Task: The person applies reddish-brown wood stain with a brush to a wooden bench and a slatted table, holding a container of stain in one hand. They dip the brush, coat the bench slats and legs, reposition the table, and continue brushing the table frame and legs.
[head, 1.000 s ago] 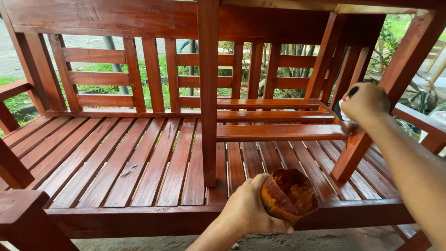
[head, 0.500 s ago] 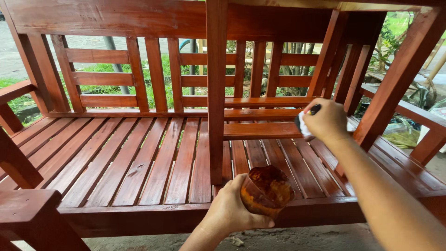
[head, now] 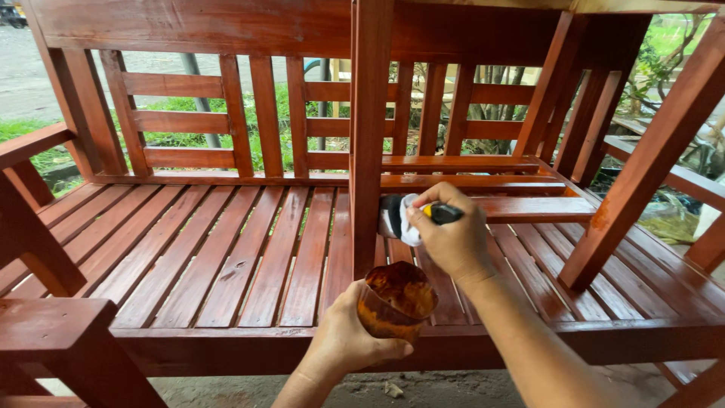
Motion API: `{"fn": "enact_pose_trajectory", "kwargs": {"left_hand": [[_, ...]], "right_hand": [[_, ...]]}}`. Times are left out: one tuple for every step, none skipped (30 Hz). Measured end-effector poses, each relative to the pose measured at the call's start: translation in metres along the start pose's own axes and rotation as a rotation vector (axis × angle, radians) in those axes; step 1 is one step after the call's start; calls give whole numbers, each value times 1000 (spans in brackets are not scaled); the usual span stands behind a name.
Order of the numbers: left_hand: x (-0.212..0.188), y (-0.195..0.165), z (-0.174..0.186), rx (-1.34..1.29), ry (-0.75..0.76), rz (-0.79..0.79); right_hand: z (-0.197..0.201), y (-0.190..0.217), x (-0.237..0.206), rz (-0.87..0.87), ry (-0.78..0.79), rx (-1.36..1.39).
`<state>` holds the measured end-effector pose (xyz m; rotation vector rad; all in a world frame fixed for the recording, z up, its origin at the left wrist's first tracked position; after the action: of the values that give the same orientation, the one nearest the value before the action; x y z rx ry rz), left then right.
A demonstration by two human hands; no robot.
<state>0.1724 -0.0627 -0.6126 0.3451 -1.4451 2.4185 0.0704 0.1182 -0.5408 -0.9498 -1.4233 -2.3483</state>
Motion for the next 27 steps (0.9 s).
{"fn": "enact_pose_trajectory", "kwargs": {"left_hand": [[0, 1, 0, -10, -15, -14], [0, 2, -1, -18, -29, -30], [1, 2, -2, -28, -41, -46], [1, 2, -5, -48, -34, -52], [2, 2, -8, -67, -28, -57], [3, 1, -9, -84, -24, -63], [4, 0, -11, -93, 1, -44], [5, -1, -13, -101, 23, -26], [6, -2, -15, -108, 43, -6], [8, -4, -17, -94, 63, 3], [10, -6, -19, -82, 85, 14], [13, -8, -21, -67, 104, 21], [15, -9, -23, -60, 115, 23], [16, -11, -26, -55, 126, 27], [17, -13, -28, -49, 138, 30], [18, -15, -31, -47, 139, 22], [19, -17, -33, -45, 140, 14], [19, -19, -36, -43, 143, 6], [19, -21, -38, -67, 144, 5], [20, -23, -41, -91, 144, 4], [20, -24, -43, -114, 143, 3], [21, -25, -46, -102, 141, -4], [22, -25, -48, -89, 139, -11], [23, -25, -51, -76, 137, -17], [25, -24, -53, -95, 118, -35], [27, -23, -55, -113, 98, -51], [29, -22, -58, -133, 81, -66]], "right_hand": [[1, -3, -3, 4, 1, 46], [2, -8, -5, 8, -1, 92], [4, -14, -7, 11, -3, 136], [8, -23, -10, -6, -5, 115], [14, -33, -13, -22, -6, 95], [19, -44, -16, -37, -6, 77], [27, -55, -18, -26, -32, 78], [37, -67, -19, -14, -55, 82], [49, -79, -18, 0, -78, 87], [64, -92, -18, 35, -161, -21], [82, -106, -18, 70, -242, -131], [98, -119, -15, 12, -266, -111], [113, -132, -12, -46, -291, -90], [128, -144, -10, -94, -343, -113], [142, -157, -8, -141, -395, -137], [155, -167, -5, -117, -432, -178], [167, -177, -3, -93, -468, -219], [179, -186, -2, -70, -504, -261], [189, -194, -1, -38, -521, -290], [197, -201, 1, -5, -537, -318], [204, -208, 1, 27, -554, -346], [208, -213, -1, 76, -570, -390], [211, -216, -4, 124, -585, -434], [211, -219, -5, 118, -593, -446], [210, -219, -7, 112, -601, -458], [204, -219, -7, 51, -600, -439], [200, -216, -8, -11, -596, -421]]}}
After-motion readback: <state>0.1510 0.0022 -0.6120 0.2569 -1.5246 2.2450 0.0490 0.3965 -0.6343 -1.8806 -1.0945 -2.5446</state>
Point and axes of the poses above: each hand's wrist, its own x-axis towards the middle knuckle, its own z-axis out of the back of the hand, y = z × x, the point moved 1 cm from there along x, towards the middle knuckle, and after that the axes turned 14 degrees about -z, right-handed, at the moved point
